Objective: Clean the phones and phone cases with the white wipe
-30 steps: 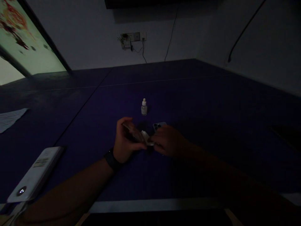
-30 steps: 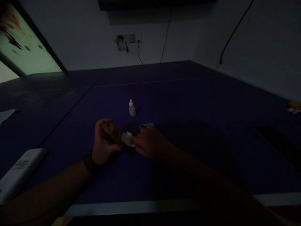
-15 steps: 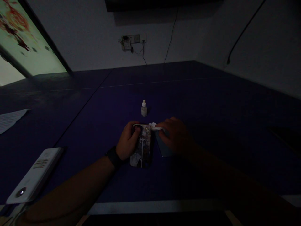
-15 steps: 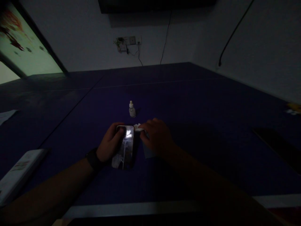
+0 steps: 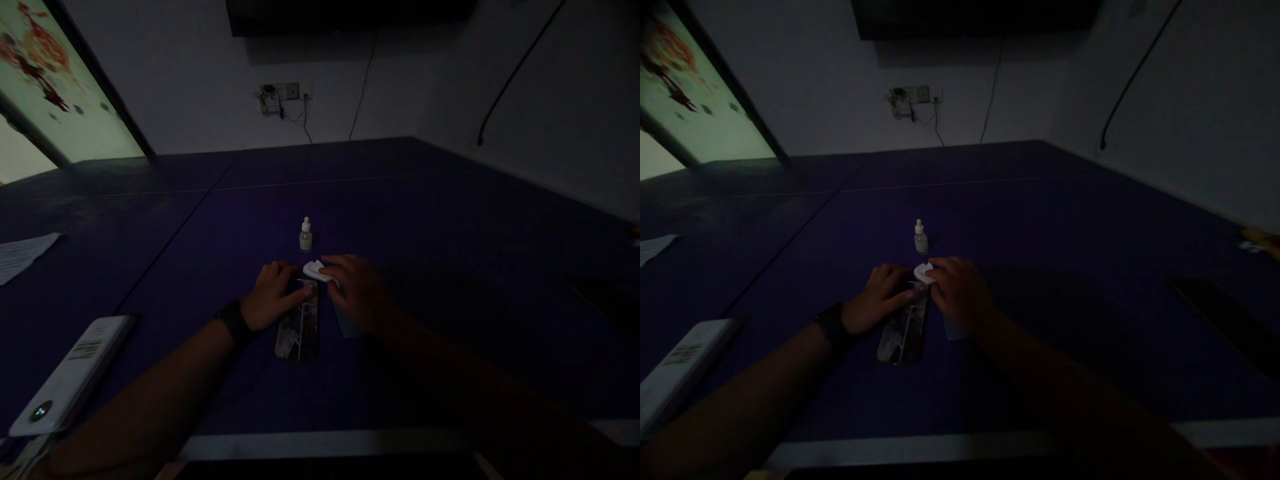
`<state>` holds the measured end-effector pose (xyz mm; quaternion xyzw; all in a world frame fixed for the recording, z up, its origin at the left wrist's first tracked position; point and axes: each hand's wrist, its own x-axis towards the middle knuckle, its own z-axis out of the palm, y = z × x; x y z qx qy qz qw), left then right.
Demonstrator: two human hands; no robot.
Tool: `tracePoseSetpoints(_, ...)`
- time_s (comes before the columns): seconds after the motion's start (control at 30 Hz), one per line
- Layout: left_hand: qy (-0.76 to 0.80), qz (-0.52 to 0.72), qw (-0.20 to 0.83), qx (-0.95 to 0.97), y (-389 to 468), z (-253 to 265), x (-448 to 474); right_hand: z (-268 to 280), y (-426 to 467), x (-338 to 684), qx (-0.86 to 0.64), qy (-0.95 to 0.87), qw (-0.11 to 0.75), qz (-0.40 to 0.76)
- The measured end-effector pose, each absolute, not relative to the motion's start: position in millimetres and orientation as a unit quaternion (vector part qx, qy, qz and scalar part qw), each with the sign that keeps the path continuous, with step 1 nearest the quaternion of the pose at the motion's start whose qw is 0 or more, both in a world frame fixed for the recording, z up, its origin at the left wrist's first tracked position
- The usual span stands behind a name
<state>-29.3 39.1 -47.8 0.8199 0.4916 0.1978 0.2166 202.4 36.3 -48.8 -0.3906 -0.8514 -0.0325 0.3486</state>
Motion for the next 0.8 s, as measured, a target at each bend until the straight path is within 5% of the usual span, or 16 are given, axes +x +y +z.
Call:
tracePoseSetpoints(0.37, 0.292, 0.108, 0.236, 0.921, 39, -50, -61, -57, 38, 202, -0.250, -0.940, 0.231, 0.034)
tracePoseSetpoints(0.8, 0.307, 0.162, 0.146, 0.926, 24, -75, -60, -54, 25, 203, -0.189, -0.965, 0.181, 0.001)
